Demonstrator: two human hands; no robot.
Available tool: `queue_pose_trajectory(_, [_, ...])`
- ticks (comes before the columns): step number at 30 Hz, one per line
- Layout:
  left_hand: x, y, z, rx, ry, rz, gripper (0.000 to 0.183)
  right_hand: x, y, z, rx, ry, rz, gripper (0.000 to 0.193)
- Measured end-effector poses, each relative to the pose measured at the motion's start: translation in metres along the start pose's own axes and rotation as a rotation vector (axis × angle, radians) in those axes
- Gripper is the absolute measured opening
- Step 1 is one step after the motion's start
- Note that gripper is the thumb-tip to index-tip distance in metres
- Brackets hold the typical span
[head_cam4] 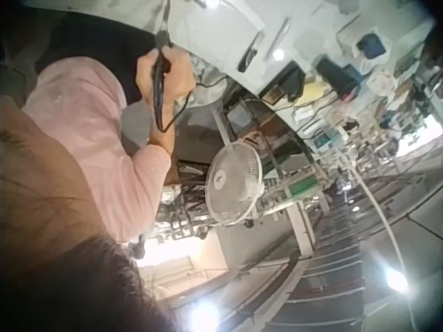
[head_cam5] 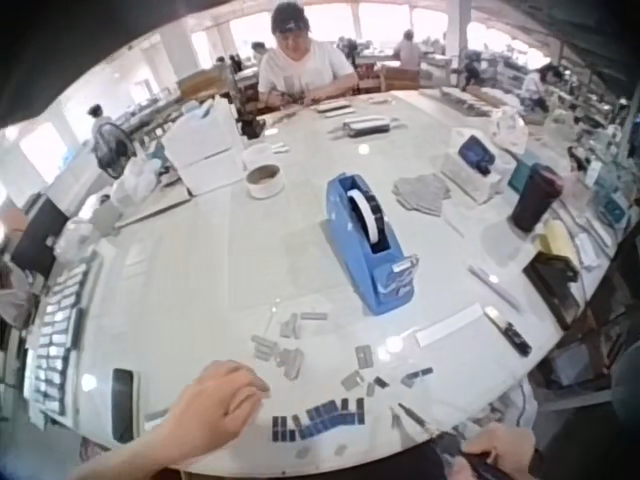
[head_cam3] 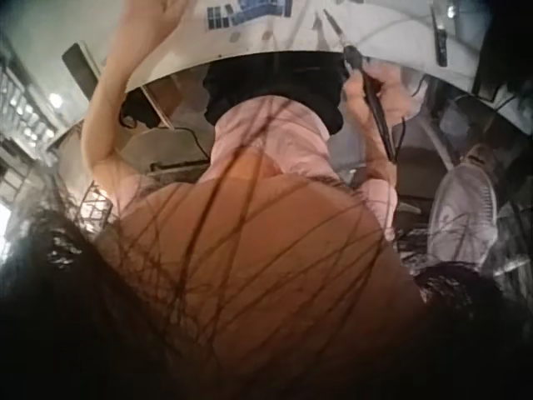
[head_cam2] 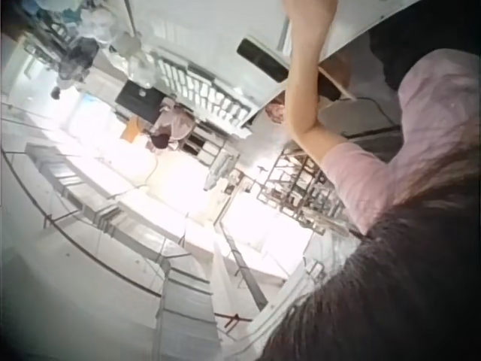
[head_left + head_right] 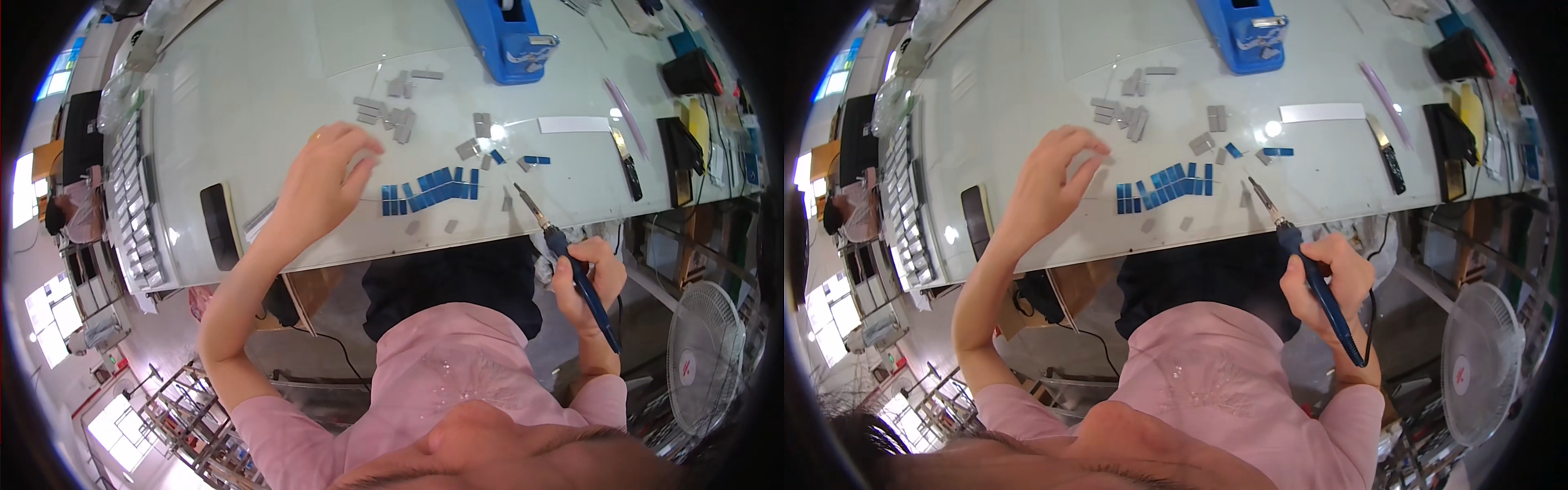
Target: Soldering and assembling small electronic components on a workbench in a factory setting.
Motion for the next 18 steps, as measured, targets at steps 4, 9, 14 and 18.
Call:
queue_pose_trajectory(4, [-0.021, 0.05, 0.005, 0.002, -0.11, -0.012, 0.019, -0.022, -0.002, 0.03, -0.116, -0.085, -0.171, 0.021])
queue_pose_trajectory(9, [-0.03, 0.066, 0.021, 0.142, -0.178, 0.053, 0.016, -0.063, -0.019, 0.09, -0.296, -0.137, -0.289, 0.021])
queue_pose_trajectory(14, [-0.033, 0.071, 0.025, 0.162, -0.204, 0.083, 0.015, -0.078, -0.04, 0.129, -0.371, -0.164, -0.236, 0.019])
queue_pose_trajectory(18, [-0.03, 0.072, 0.026, 0.178, -0.22, 0.124, 0.011, -0.083, -0.045, 0.141, -0.391, -0.109, -0.223, 0.02])
Point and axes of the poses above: each hand's wrist, its own y-axis away from the middle knuckle, its own z-axis out of the palm, x = y × z, the point moved 8 cm from there along -y, towards the middle knuckle, and after that the axes turned 6 degrees about z, right-handed, at the moved point
